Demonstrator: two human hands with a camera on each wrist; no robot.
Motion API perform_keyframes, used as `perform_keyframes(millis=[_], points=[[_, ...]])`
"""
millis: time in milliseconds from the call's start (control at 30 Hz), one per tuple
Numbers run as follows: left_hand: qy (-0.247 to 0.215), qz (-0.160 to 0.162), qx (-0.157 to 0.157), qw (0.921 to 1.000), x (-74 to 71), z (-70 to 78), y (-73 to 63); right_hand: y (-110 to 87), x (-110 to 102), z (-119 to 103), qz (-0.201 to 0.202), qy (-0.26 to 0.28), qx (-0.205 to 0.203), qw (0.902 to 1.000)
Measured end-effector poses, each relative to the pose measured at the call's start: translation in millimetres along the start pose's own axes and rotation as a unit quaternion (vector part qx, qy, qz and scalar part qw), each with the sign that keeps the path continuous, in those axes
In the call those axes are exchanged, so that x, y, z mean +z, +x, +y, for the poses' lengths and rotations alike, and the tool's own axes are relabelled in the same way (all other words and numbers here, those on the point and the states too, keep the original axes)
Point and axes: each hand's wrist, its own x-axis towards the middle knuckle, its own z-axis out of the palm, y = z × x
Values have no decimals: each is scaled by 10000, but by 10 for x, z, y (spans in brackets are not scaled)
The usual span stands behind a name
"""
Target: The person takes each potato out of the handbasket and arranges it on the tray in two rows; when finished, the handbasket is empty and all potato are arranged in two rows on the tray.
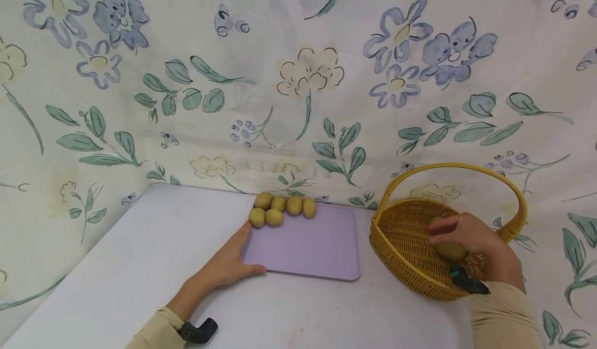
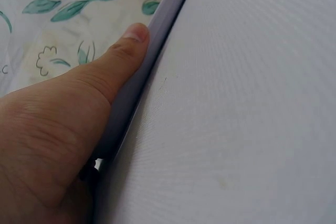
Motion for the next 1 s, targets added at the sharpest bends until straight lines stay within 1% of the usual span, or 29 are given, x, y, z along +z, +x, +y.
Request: perform_keyframes(millis=[167, 267, 333, 400, 433, 500, 567, 633, 667, 733, 833, 967, 1000], points=[[-41, -28, -3, 10000, -14, 17, -10, 3, -56, 45, -83, -370, 477, 9981], [-55, -31, -6, 10000, -8, 16, -6, 8, -65, 108, -190, -292, 781, 9963], [-18, -57, -33, 10000, -2, 15, -6, 1, -55, 137, -264, -144, 977, 9948], [-5, -41, -3, 10000, 5, 11, -3, -11, -38, 167, -371, 78, 1259, 9913], [-15, -18, 24, 10000, 8, 12, -3, -16, -30, 182, -404, 131, 1320, 9903], [-47, 2, 57, 10000, 9, 18, -4, -32, -4, 210, -516, 527, 1583, 9846], [-85, 17, 91, 9999, 7, 25, -3, -45, 17, 232, -551, 807, 1745, 9798], [-88, 14, 97, 9999, 3, 33, -3, -55, 29, 235, -536, 1001, 1794, 9772], [-77, 2, 86, 9999, -1, 35, -2, -56, 33, 238, -518, 984, 1744, 9784], [-61, 7, 91, 9999, -5, 37, -3, -55, 35, 229, -431, 655, 1558, 9847], [-56, -20, 50, 10000, -16, 39, -10, -59, 42, 210, -505, 793, 1617, 9824], [-101, -46, -5, 9999, -27, 37, -22, -54, 66, 209, -571, 807, 1606, 9820], [-96, -50, -14, 9999, -26, 35, -25, -49, 73, 213, -548, 635, 1515, 9849]])
